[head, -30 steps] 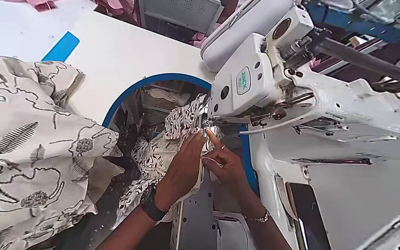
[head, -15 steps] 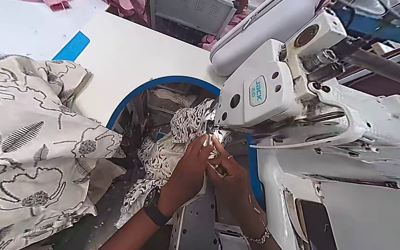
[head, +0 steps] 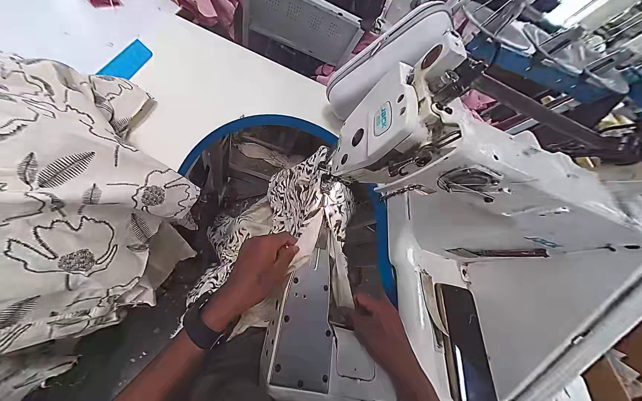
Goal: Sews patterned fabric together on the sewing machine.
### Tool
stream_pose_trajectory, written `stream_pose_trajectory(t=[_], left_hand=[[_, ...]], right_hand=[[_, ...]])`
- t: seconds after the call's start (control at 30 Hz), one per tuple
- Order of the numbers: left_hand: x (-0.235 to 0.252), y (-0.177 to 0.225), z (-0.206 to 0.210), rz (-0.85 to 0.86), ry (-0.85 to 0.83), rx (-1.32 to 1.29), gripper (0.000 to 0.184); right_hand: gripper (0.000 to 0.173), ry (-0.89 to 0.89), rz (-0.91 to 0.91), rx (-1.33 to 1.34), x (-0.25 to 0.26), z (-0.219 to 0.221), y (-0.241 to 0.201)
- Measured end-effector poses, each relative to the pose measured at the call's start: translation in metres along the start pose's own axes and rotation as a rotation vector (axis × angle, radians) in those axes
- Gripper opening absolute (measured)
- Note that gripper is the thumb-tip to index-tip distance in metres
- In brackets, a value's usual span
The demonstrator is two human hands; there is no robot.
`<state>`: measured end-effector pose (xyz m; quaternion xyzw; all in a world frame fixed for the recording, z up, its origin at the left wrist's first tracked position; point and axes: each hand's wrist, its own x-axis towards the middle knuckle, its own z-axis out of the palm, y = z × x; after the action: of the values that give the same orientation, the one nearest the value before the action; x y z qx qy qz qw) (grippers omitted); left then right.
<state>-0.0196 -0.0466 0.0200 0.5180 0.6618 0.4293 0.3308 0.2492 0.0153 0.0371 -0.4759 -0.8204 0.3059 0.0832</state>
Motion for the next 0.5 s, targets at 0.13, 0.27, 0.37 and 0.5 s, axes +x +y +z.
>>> stream_pose_trajectory(t=[0.13,0.27,0.37,0.5], left_hand=[[0.004,0.012,0.008,0.118,0.101,0.021,0.029],[-0.032,0.038,0.035,0.117,0.119,0.137,0.028],[-0.042,0.016,0.061,0.218,0.33,0.152,0.026],[-0.018,0.004,0.049,0.255,0.294,0.088,0.03]], right_hand=[[0.037,0.093,-0.232,-0.119,-0.005,-0.027,-0.011],[0.034,0.184,-0.396,-0.656,-0.021,-0.039,-0.083],[0.017,0.094,-0.475,-0.603,-0.023,0.002,-0.105],[0.016,0.075,-0.278,-0.551,-0.023,0.014,-0.116]])
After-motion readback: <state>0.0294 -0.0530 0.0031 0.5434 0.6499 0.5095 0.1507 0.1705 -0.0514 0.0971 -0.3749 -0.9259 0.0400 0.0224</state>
